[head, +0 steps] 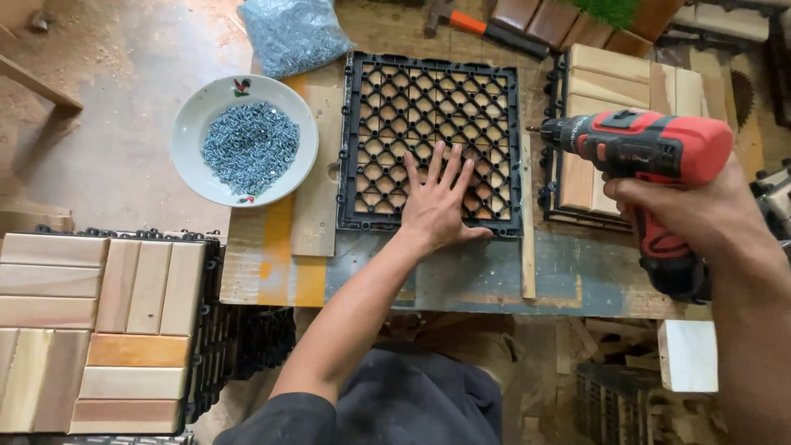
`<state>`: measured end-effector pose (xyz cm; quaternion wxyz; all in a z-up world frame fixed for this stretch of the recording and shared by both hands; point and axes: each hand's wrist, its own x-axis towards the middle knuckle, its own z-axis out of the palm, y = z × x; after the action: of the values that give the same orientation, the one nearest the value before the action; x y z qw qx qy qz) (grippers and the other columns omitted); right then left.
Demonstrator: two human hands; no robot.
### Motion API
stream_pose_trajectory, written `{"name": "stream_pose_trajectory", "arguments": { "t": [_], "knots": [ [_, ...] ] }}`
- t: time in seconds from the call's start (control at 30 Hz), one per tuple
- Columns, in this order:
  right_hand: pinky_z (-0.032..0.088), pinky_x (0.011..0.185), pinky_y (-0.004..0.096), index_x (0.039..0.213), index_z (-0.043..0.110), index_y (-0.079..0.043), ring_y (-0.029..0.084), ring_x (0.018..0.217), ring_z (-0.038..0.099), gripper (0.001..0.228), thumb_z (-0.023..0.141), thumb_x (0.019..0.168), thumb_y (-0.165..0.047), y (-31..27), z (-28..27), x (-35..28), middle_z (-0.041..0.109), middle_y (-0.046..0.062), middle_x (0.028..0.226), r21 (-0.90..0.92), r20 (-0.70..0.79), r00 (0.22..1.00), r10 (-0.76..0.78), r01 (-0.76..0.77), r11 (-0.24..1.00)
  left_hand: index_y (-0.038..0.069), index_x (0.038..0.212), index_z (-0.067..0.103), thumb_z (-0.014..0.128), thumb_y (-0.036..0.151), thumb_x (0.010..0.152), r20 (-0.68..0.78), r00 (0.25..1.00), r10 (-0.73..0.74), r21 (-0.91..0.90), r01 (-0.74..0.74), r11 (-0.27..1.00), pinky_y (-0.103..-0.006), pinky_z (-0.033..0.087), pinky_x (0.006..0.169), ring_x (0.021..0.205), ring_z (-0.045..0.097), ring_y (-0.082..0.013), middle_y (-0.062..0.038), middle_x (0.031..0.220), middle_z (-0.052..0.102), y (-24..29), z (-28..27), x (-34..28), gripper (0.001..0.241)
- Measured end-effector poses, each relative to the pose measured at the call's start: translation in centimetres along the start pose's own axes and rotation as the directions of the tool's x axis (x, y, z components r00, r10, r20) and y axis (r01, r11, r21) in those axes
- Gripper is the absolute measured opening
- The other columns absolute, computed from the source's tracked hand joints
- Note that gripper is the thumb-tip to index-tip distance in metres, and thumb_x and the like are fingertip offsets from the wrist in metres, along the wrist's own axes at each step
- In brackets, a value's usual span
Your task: Assembling wooden deck tiles by screwing wooden slats onto a plastic interlocking base using a power drill.
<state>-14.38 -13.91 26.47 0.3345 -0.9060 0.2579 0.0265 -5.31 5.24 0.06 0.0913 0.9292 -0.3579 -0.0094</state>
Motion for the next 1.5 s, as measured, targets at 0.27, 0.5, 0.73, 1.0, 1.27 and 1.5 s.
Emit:
{"name": "stream_pose_trajectory", "arguments": {
  "t": [0.27, 0.5, 0.73, 1.0, 1.27, 1.5],
  "knots": [
    [0.055, 0.071, 0.039, 0.115, 0.068, -0.006, 0.026, 0.069, 0.064, 0.031, 0.077, 0.085, -0.002, -0.5, 1.7, -0.8, 0.067, 0.017, 0.078, 0.122, 0.093, 0.986, 0.136, -0.147, 0.982, 0.009, 0.142, 0.050, 0.060, 0.053, 0.092, -0.274, 0.959, -0.078, -0.504, -0.074, 0.860, -0.0511, 0.021, 0.121, 0.144, 0.035, -0.0248, -0.013, 0.154, 0.040, -6.4, -7.5, -4.7, 0.068],
    [0.054, 0.067, 0.034, 0.104, 0.068, -0.006, 0.020, 0.066, 0.061, 0.024, 0.075, 0.082, 0.000, 1.5, 2.6, -0.4, 0.064, 0.011, 0.074, 0.203, 0.095, 0.992, 0.087, -0.105, 0.974, 0.012, 0.130, 0.068, 0.071, 0.051, 0.092, -0.180, 0.521, -0.834, -0.238, 0.800, 0.551, -0.0596, 0.033, 0.103, 0.123, 0.045, -0.0434, -0.017, 0.135, 0.049, -26.1, -2.9, -10.0, 0.054],
    [0.056, 0.067, 0.033, 0.101, 0.066, -0.006, 0.020, 0.066, 0.062, 0.023, 0.076, 0.082, 0.003, 2.9, 2.7, -0.1, 0.064, 0.011, 0.075, 0.297, 0.073, 0.997, 0.016, -0.038, 0.954, 0.012, 0.102, 0.078, 0.070, 0.026, 0.101, -0.154, 0.591, -0.792, -0.352, 0.716, 0.603, -0.0551, 0.042, 0.098, 0.107, 0.060, -0.0383, -0.015, 0.114, 0.066, -25.8, -4.4, -10.6, 0.017],
    [0.059, 0.076, 0.037, 0.100, 0.066, -0.002, 0.024, 0.069, 0.066, 0.019, 0.077, 0.085, 0.002, 4.9, 2.5, -1.5, 0.069, 0.015, 0.076, 0.371, 0.072, 0.995, 0.064, -0.086, 0.924, 0.008, 0.097, 0.054, 0.058, 0.012, 0.095, -0.243, 0.513, -0.823, -0.801, 0.372, 0.469, -0.0330, 0.061, 0.065, 0.078, 0.068, -0.0192, -0.008, 0.088, 0.066, -19.4, -9.2, -7.9, 0.006],
    [0.064, 0.073, 0.038, 0.108, 0.067, -0.001, 0.026, 0.072, 0.072, 0.026, 0.075, 0.083, -0.002, 9.4, 4.8, -3.3, 0.073, 0.015, 0.082, 0.478, -0.007, 0.998, -0.065, 0.061, 0.876, -0.003, 0.111, 0.071, 0.064, 0.003, 0.099, 0.390, 0.828, -0.402, -0.833, 0.132, -0.537, -0.0275, 0.061, 0.077, 0.085, 0.069, -0.0197, -0.014, 0.099, 0.071, -1.8, -6.5, 1.9, 0.016],
    [0.064, 0.064, 0.037, 0.099, 0.066, -0.001, 0.023, 0.064, 0.070, 0.019, 0.076, 0.083, -0.001, 11.5, 5.6, -4.3, 0.070, 0.013, 0.074, 0.556, -0.070, 0.991, -0.115, 0.134, 0.820, 0.003, 0.098, 0.074, 0.077, 0.024, 0.091, 0.520, 0.840, -0.153, -0.492, 0.148, -0.858, -0.0271, 0.064, 0.064, 0.072, 0.073, -0.0147, -0.009, 0.087, 0.076, 3.6, -1.9, 4.9, 0.022]
  ]
}}
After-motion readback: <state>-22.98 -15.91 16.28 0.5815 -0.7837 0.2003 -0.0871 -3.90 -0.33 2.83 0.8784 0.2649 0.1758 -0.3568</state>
